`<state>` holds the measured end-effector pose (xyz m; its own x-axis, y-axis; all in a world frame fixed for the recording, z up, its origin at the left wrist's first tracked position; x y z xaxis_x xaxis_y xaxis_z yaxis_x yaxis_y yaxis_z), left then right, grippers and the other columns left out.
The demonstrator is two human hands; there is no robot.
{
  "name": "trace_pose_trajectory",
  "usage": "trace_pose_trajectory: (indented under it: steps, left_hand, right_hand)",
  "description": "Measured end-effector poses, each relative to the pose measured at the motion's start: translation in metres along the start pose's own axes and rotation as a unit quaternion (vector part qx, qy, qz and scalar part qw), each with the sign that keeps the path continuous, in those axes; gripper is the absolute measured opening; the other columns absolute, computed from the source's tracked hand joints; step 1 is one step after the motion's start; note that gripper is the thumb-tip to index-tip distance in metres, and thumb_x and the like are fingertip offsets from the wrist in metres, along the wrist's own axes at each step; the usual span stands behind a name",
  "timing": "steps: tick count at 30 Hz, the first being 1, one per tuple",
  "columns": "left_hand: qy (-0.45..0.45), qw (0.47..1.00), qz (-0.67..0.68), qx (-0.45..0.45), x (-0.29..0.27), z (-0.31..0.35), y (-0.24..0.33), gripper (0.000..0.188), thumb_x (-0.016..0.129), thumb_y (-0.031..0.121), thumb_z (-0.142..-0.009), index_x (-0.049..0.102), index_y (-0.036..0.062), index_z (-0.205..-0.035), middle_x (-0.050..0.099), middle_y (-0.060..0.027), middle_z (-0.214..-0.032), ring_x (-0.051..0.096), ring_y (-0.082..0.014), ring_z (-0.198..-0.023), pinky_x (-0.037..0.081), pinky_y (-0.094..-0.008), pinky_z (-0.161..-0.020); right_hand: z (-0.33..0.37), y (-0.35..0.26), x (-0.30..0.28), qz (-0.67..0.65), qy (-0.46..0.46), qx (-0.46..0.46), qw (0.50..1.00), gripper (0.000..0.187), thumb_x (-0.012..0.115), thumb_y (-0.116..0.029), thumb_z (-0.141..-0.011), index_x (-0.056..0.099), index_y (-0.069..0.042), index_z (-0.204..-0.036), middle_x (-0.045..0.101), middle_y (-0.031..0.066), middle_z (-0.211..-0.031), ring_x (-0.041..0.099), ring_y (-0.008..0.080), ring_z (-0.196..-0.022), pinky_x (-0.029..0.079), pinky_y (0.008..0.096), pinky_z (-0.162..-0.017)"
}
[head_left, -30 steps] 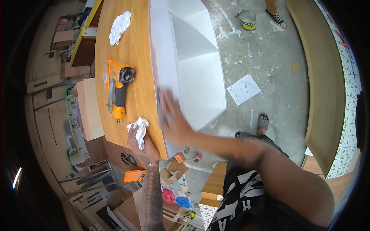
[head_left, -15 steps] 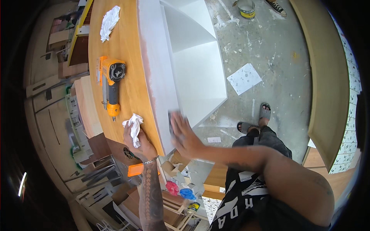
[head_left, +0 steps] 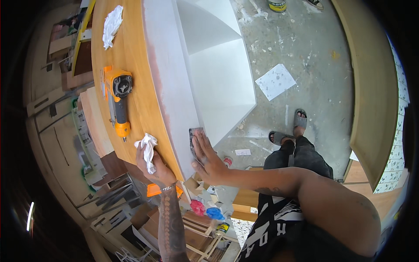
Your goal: The person sands the white side of a wooden cabinet by hand with a sandpaper block and wipes the surface with a white cloth.
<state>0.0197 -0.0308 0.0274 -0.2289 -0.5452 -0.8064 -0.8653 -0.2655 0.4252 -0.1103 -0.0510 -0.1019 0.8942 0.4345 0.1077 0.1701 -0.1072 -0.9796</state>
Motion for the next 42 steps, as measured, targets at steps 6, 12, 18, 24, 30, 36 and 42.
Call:
trace_pose_trajectory:
  steps: [6, 12, 18, 24, 30, 36, 42]
  left_hand:
    - [-0.023, 0.999, 0.019, 0.015, 0.017, -0.007, 0.011, 0.033, 0.055, 0.005, -0.092, 0.058, -0.0013, -0.124, 0.056, -0.0173, -0.131, 0.052, -0.0314, -0.124, 0.038, -0.0437, -0.106]
    - [-0.007, 1.0, -0.014, -0.015, 0.007, -0.003, 0.007, 0.032, 0.055, 0.004, -0.091, 0.058, -0.0007, -0.123, 0.056, -0.0168, -0.131, 0.051, -0.0318, -0.124, 0.036, -0.0445, -0.107]
    - [0.007, 1.0, 0.011, -0.007, 0.004, 0.0, 0.001, 0.033, 0.056, 0.004, -0.091, 0.058, -0.0003, -0.123, 0.057, -0.0166, -0.13, 0.051, -0.0327, -0.124, 0.035, -0.0444, -0.107]
    - [-0.006, 1.0, -0.025, 0.009, 0.016, -0.01, 0.019, 0.033, 0.057, 0.005, -0.091, 0.058, -0.0001, -0.124, 0.056, -0.0176, -0.13, 0.052, -0.0331, -0.123, 0.036, -0.0448, -0.107]
    - [0.001, 1.0, 0.008, 0.009, 0.011, -0.004, 0.004, 0.032, 0.058, 0.004, -0.092, 0.058, -0.0004, -0.124, 0.057, -0.0174, -0.129, 0.053, -0.0324, -0.122, 0.037, -0.0442, -0.107]
    - [0.006, 1.0, -0.004, 0.019, 0.005, 0.0, 0.007, 0.031, 0.058, 0.002, -0.091, 0.059, -0.0018, -0.121, 0.058, -0.0176, -0.128, 0.053, -0.0316, -0.122, 0.038, -0.0425, -0.106]
    - [-0.003, 1.0, -0.024, 0.019, 0.009, -0.01, 0.025, 0.032, 0.056, 0.007, -0.095, 0.058, -0.0048, -0.124, 0.061, -0.0176, -0.126, 0.055, -0.029, -0.12, 0.039, -0.0399, -0.105]
  right_hand:
    - [-0.235, 0.035, -0.08, -0.023, 0.137, 0.017, 0.99, 0.066, 0.035, -0.032, -0.103, 0.013, 0.007, -0.151, 0.011, 0.0265, -0.159, 0.009, 0.0431, -0.148, 0.012, 0.0448, -0.122]
    - [-0.19, 0.025, -0.046, -0.038, 0.122, 0.013, 0.992, 0.066, 0.04, -0.028, -0.102, 0.014, 0.005, -0.153, 0.014, 0.0257, -0.159, 0.014, 0.0429, -0.147, 0.014, 0.0478, -0.121]
    - [-0.019, -0.013, -0.012, -0.001, -0.011, -0.024, 1.0, 0.069, 0.044, -0.024, -0.1, 0.009, 0.001, -0.155, 0.007, 0.0237, -0.161, 0.006, 0.0431, -0.149, 0.011, 0.0545, -0.119]
    - [-0.268, 0.039, -0.086, -0.058, 0.147, 0.012, 0.987, 0.066, 0.036, -0.034, -0.103, 0.016, 0.007, -0.151, 0.014, 0.0256, -0.159, 0.011, 0.0395, -0.148, 0.013, 0.0405, -0.122]
    - [-0.078, 0.01, -0.012, 0.014, 0.084, 0.008, 0.996, 0.067, 0.044, -0.024, -0.1, 0.015, 0.004, -0.153, 0.013, 0.0262, -0.159, 0.013, 0.0447, -0.147, 0.015, 0.0515, -0.12]
    - [-0.035, -0.004, -0.008, 0.078, -0.001, 0.021, 0.997, 0.072, 0.043, -0.029, -0.1, 0.007, 0.002, -0.155, 0.007, 0.0244, -0.161, 0.009, 0.0423, -0.149, 0.013, 0.0534, -0.12]
    - [-0.2, 0.025, -0.064, -0.072, 0.14, 0.068, 0.985, 0.064, 0.04, -0.029, -0.103, 0.019, 0.01, -0.15, 0.017, 0.0288, -0.157, 0.015, 0.0425, -0.147, 0.014, 0.0449, -0.121]
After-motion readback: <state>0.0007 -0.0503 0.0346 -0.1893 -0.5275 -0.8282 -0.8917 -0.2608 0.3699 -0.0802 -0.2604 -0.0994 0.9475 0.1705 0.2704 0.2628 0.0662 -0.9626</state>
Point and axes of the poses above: each hand's wrist, its own z-axis away from the middle knuckle, its own x-axis out of the palm, y = z × x, the point moved 4 cm from there along -z, towards the middle knuckle
